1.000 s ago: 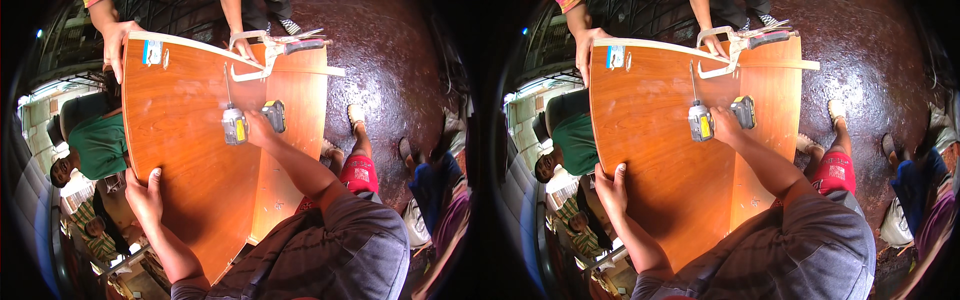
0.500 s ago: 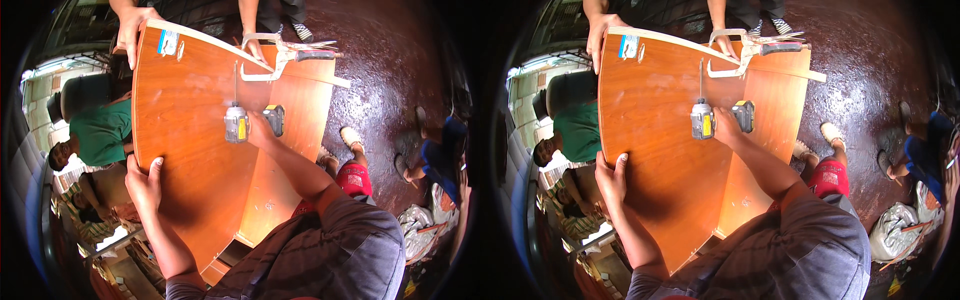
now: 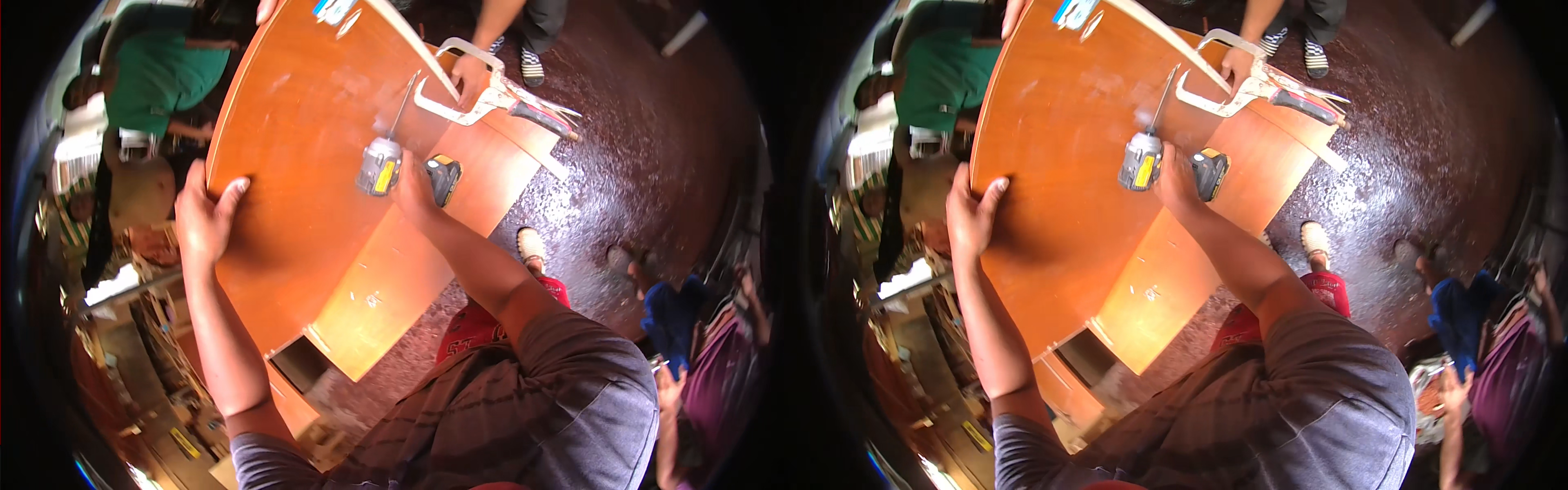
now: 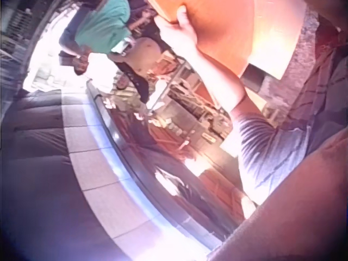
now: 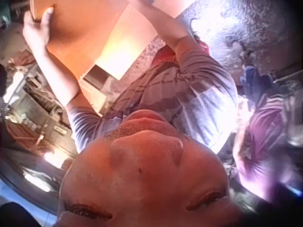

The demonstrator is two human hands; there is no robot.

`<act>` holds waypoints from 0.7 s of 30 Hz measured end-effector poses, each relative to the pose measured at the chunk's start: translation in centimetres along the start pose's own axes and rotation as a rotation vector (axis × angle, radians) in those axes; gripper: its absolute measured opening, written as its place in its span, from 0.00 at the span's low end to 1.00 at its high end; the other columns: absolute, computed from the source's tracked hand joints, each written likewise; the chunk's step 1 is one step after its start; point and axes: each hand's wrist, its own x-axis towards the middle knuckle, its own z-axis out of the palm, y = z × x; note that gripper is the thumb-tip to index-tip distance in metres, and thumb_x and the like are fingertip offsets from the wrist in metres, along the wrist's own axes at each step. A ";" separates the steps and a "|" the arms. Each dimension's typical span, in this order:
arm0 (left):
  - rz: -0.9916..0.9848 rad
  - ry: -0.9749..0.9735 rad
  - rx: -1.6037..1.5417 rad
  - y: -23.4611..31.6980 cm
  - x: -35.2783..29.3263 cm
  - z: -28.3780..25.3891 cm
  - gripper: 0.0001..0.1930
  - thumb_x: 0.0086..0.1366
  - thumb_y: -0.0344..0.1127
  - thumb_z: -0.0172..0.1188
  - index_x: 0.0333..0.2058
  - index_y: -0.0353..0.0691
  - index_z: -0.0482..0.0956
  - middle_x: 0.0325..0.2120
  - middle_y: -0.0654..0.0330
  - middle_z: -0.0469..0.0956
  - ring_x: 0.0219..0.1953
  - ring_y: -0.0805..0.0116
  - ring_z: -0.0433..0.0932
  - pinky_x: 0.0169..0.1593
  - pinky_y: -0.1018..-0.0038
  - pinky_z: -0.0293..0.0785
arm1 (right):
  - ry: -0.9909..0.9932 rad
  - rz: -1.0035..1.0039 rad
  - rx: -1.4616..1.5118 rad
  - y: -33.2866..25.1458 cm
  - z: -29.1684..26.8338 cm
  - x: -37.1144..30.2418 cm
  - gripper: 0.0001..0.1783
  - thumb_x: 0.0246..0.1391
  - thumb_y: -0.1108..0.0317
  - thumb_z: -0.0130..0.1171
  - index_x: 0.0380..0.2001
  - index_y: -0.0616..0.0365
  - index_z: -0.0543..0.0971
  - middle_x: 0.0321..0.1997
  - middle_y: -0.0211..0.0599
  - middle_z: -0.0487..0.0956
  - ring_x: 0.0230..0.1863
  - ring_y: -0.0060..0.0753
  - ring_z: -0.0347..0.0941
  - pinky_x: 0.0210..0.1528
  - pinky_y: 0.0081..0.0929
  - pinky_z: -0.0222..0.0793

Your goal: The person assembles wooden furniture parts by clamping two boards together and securing them with a drill, while other people assist in holding the structure.

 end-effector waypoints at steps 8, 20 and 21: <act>0.069 0.055 0.073 -1.1 0.0 -0.5 0.15 0.56 0.36 0.67 0.39 0.37 0.75 0.32 0.55 0.79 0.36 0.63 0.77 0.42 0.67 0.73 | -0.230 0.194 -0.039 -2.8 -1.8 -0.1 0.29 0.39 0.73 0.69 0.44 0.60 0.65 0.45 0.57 0.75 0.49 0.62 0.72 0.49 0.48 0.68; 0.456 0.537 -0.095 -4.0 -2.6 0.9 0.21 0.54 0.40 0.65 0.45 0.40 0.73 0.41 0.48 0.78 0.44 0.52 0.78 0.47 0.63 0.74 | -0.287 -0.005 -0.550 -4.9 -2.8 -1.3 0.32 0.41 0.63 0.72 0.45 0.67 0.68 0.45 0.58 0.77 0.50 0.59 0.74 0.49 0.46 0.71; 0.641 0.805 -0.073 -4.6 -2.7 1.5 0.21 0.54 0.40 0.64 0.46 0.41 0.73 0.44 0.49 0.77 0.46 0.53 0.78 0.48 0.63 0.73 | -0.280 -0.006 -0.562 -4.8 -2.9 -1.3 0.32 0.41 0.63 0.72 0.45 0.67 0.68 0.45 0.58 0.77 0.50 0.59 0.74 0.49 0.46 0.71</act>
